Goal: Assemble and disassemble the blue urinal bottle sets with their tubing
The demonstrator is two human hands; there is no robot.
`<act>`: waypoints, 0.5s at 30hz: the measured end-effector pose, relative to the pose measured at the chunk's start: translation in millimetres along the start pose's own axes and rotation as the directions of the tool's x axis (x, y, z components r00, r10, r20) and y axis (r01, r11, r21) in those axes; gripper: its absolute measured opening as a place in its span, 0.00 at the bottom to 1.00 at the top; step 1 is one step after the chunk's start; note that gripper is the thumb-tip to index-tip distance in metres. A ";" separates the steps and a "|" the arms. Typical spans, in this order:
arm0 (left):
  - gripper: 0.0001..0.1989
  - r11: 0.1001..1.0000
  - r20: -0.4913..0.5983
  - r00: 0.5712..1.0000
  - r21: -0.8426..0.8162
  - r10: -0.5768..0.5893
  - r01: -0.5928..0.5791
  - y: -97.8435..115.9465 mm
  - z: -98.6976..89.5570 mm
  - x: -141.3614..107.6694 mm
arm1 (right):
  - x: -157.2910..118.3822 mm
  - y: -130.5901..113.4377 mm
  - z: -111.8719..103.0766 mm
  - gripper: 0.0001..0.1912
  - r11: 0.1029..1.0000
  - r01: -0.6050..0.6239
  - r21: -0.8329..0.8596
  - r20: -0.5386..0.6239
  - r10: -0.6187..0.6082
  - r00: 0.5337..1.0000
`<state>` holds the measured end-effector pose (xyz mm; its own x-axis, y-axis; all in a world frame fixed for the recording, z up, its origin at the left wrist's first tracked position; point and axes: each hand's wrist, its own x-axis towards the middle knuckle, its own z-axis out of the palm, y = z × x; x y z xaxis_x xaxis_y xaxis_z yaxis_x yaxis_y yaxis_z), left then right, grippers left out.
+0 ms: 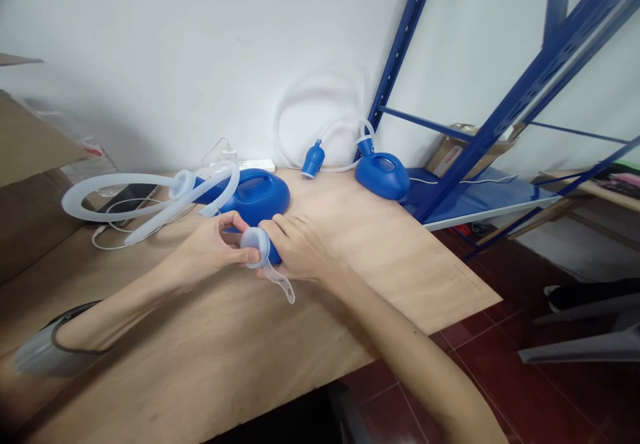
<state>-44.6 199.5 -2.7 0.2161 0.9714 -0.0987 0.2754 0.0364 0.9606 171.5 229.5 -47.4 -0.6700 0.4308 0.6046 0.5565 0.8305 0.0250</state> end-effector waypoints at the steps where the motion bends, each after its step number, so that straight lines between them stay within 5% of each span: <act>1: 0.31 1.000 -0.004 1.000 -0.017 -0.006 0.006 -0.3 0.3 -0.6 | -0.5 2.4 -0.7 0.25 1.000 -0.010 -0.011 0.005 0.010 1.000; 9: 0.22 0.996 0.034 0.996 0.014 0.088 -0.089 -0.7 -8.5 -0.2 | -6.6 28.5 4.4 0.35 0.990 0.074 -0.117 -0.007 -0.075 0.997; 15: 0.21 0.998 0.167 0.984 -0.011 -0.057 0.059 -24.1 -32.7 -8.5 | -12.0 43.1 10.4 0.31 0.995 -0.018 -0.097 0.000 0.018 1.000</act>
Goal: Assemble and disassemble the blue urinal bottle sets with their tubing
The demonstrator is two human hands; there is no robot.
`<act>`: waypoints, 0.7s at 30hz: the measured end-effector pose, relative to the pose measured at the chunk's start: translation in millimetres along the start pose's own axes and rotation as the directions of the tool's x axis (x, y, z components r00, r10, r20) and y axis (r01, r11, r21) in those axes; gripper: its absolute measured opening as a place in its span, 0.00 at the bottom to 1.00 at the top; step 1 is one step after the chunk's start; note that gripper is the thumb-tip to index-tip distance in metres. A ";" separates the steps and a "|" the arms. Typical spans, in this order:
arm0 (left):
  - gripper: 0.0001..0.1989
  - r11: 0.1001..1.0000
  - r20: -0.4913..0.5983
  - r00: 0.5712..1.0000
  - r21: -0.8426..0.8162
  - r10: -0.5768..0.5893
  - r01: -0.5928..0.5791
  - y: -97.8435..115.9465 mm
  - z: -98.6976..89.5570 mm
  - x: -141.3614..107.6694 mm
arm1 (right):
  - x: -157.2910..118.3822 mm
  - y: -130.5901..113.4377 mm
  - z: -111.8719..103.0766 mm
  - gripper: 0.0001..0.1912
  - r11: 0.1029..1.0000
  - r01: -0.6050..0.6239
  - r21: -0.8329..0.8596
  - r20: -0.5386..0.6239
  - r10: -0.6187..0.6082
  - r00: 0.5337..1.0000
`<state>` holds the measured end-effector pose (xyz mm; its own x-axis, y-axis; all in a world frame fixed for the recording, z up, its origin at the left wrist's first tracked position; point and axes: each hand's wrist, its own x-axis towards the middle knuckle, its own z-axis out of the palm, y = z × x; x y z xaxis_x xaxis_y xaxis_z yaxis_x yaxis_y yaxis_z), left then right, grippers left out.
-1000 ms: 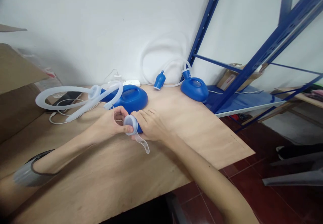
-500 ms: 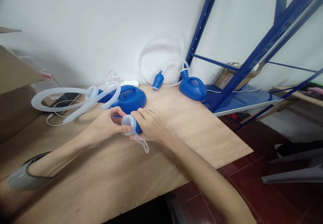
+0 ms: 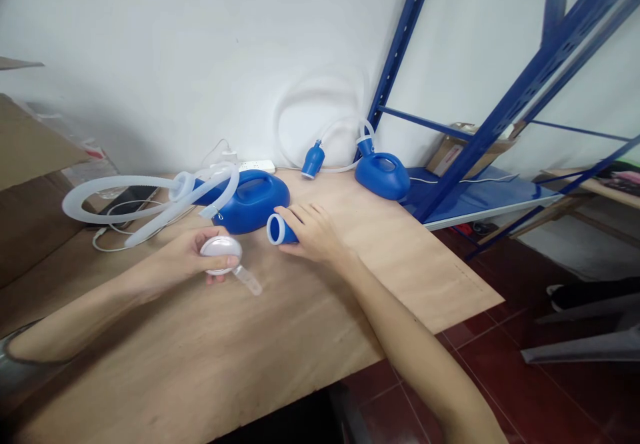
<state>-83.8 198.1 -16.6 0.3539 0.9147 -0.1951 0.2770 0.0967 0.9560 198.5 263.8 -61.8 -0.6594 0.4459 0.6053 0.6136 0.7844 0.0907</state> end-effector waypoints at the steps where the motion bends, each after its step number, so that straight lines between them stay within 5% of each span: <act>1: 0.22 0.999 -0.010 1.000 0.018 -0.028 0.028 -6.5 -5.5 -3.6 | -0.9 2.8 0.6 0.31 1.000 -0.004 0.010 0.010 0.003 1.000; 5: 0.27 0.976 -0.087 0.995 0.207 -0.052 0.069 -33.3 -27.3 -16.5 | -0.9 3.9 2.2 0.33 0.994 -0.060 0.096 -0.005 0.061 0.998; 11: 0.29 0.693 -0.215 0.938 0.720 0.273 -0.037 -50.4 -32.5 -28.5 | 5.3 -21.6 -3.5 0.32 0.985 -0.082 0.154 -0.021 0.086 0.996; 18: 0.17 0.622 -0.055 0.759 0.614 0.649 -0.487 -9.4 20.9 -30.4 | 6.0 -40.5 -3.5 0.30 0.987 0.124 0.098 -0.080 -0.116 0.990; 21: 0.15 0.741 -0.043 0.851 0.517 0.523 -0.429 6.1 40.0 -21.6 | 4.9 -43.4 -0.6 0.30 0.987 0.130 0.094 -0.131 -0.117 0.984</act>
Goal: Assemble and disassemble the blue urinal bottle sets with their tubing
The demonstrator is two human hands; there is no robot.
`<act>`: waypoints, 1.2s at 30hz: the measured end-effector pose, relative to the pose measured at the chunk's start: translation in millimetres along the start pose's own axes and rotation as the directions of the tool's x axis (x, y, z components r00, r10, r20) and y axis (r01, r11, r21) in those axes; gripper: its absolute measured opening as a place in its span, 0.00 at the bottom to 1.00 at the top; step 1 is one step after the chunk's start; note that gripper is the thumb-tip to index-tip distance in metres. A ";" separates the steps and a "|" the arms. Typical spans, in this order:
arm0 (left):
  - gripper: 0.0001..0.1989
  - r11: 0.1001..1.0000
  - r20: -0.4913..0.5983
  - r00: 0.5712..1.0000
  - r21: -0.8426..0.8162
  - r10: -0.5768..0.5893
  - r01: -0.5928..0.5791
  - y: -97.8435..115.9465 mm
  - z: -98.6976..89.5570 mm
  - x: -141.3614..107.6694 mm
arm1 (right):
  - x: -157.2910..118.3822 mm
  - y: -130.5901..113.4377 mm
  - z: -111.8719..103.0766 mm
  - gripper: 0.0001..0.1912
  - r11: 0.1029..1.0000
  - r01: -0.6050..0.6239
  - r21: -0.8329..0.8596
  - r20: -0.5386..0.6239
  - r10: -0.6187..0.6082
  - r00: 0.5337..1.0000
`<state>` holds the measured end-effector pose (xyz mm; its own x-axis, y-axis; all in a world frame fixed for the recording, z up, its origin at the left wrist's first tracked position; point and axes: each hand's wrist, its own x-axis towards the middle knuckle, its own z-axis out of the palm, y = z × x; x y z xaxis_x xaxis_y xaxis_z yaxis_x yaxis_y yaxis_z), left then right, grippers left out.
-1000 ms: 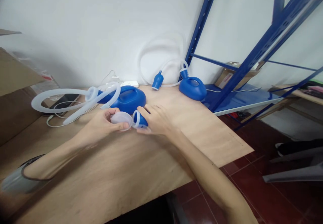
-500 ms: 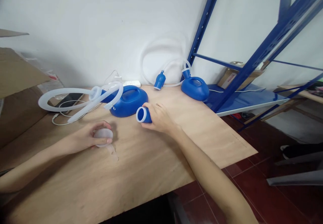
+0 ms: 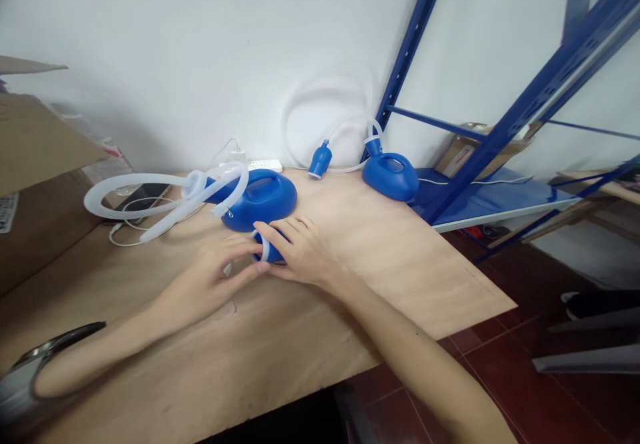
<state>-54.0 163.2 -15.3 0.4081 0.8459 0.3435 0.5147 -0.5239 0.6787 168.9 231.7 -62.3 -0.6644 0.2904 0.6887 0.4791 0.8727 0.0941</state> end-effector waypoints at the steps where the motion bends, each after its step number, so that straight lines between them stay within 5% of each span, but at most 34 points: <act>1: 0.15 0.996 0.030 0.996 -0.037 -0.085 0.086 2.7 3.0 4.1 | -0.6 -0.3 0.7 0.29 1.000 0.000 -0.013 -0.007 0.000 1.000; 4: 0.15 0.969 0.030 0.977 -0.123 -0.211 0.213 3.9 8.3 12.1 | -2.6 0.7 1.6 0.29 0.999 -0.005 -0.048 -0.005 0.005 1.000; 11: 0.12 0.990 -0.111 0.987 -0.096 -0.114 0.104 -2.9 11.7 14.5 | -3.1 3.4 0.8 0.31 0.995 -0.075 -0.061 0.063 0.079 0.995; 24: 0.09 0.943 -0.218 0.927 0.202 0.307 -0.265 -9.3 22.9 13.4 | -0.3 12.9 -10.0 0.32 0.997 -0.065 -0.050 -0.019 0.064 0.998; 36: 0.10 1.000 -0.224 0.975 -0.012 0.012 -0.015 -11.5 29.1 29.9 | -0.7 22.7 -3.6 0.32 0.983 -0.181 0.017 0.012 0.181 0.983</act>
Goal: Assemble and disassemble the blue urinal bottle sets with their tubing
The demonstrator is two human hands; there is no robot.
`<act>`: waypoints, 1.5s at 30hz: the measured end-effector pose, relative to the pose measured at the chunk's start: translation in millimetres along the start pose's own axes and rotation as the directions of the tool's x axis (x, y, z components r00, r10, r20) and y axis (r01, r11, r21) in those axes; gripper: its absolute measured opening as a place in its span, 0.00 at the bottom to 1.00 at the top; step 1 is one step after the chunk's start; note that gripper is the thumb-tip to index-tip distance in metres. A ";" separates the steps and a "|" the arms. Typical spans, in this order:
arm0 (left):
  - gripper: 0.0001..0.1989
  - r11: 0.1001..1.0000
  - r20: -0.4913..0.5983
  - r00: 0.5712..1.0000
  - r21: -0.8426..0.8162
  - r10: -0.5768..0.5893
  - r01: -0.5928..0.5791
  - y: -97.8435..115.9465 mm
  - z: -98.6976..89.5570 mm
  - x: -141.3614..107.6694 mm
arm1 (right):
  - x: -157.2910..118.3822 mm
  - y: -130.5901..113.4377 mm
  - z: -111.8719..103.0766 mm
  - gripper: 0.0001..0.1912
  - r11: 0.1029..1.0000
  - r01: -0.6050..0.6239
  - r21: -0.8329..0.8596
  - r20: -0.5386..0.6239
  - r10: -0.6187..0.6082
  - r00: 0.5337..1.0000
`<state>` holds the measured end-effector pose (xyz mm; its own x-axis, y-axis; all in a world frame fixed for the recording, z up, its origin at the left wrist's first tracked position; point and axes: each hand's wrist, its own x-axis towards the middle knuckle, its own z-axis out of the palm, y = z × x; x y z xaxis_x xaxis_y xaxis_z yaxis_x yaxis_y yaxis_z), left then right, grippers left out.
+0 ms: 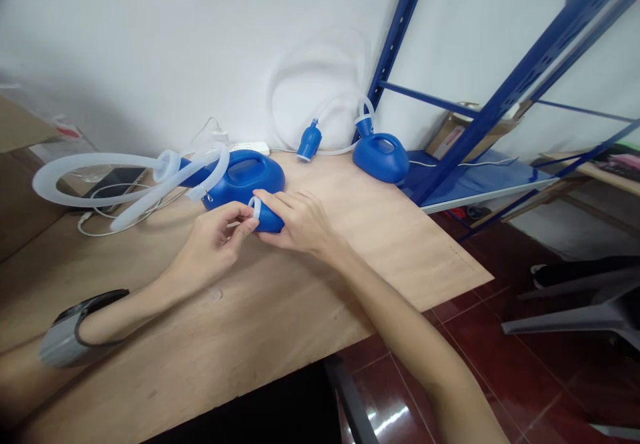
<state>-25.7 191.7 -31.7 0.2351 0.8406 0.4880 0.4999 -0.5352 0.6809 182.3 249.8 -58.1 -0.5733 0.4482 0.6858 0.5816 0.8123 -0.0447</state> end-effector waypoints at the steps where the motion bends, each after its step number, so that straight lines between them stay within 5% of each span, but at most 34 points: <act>1: 0.11 1.000 -0.005 1.000 -0.009 -0.018 0.018 -0.5 1.4 1.1 | 0.2 1.3 0.4 0.32 1.000 -0.009 0.004 -0.002 0.009 1.000; 12: 0.12 0.947 0.061 0.994 -0.303 -0.090 0.105 -2.6 -4.6 23.1 | -0.6 5.7 -5.0 0.32 0.985 -0.013 -0.174 -0.021 0.010 1.000; 14: 0.15 0.917 0.139 0.983 -0.364 -0.118 0.162 -2.4 -6.5 27.9 | -1.5 5.9 -4.4 0.31 0.980 -0.009 -0.200 -0.010 0.007 1.000; 18: 0.18 0.908 0.251 0.949 -0.324 -0.191 0.268 -2.8 -7.2 32.6 | -2.8 5.4 -0.3 0.30 0.969 0.039 -0.246 -0.005 -0.041 0.999; 22: 0.15 0.942 0.301 0.941 -0.244 -0.152 0.230 -0.8 -6.6 31.2 | -2.6 2.4 1.0 0.28 0.967 0.063 -0.246 -0.045 -0.077 0.996; 37: 0.18 0.914 0.156 0.969 -0.332 -0.190 0.233 -4.1 -0.5 27.5 | -6.5 3.8 -1.0 0.31 0.985 -0.012 -0.169 -0.007 0.010 1.000; 42: 0.31 0.836 -0.152 0.926 -0.497 -0.345 0.230 -7.3 -24.3 37.0 | -5.3 19.4 -10.4 0.30 0.978 -0.123 -0.170 -0.171 0.094 0.981; 45: 0.29 0.881 0.037 0.962 -0.392 -0.272 0.264 0.4 -24.0 32.1 | 1.5 17.3 -10.4 0.31 0.989 -0.080 -0.128 -0.206 0.053 0.977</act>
<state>-38.0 216.4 -2.7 0.1207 0.9570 0.2639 0.1758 -0.2823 0.9431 197.5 260.7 -50.3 -0.4107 0.4037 0.8176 0.6948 0.7192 -0.0061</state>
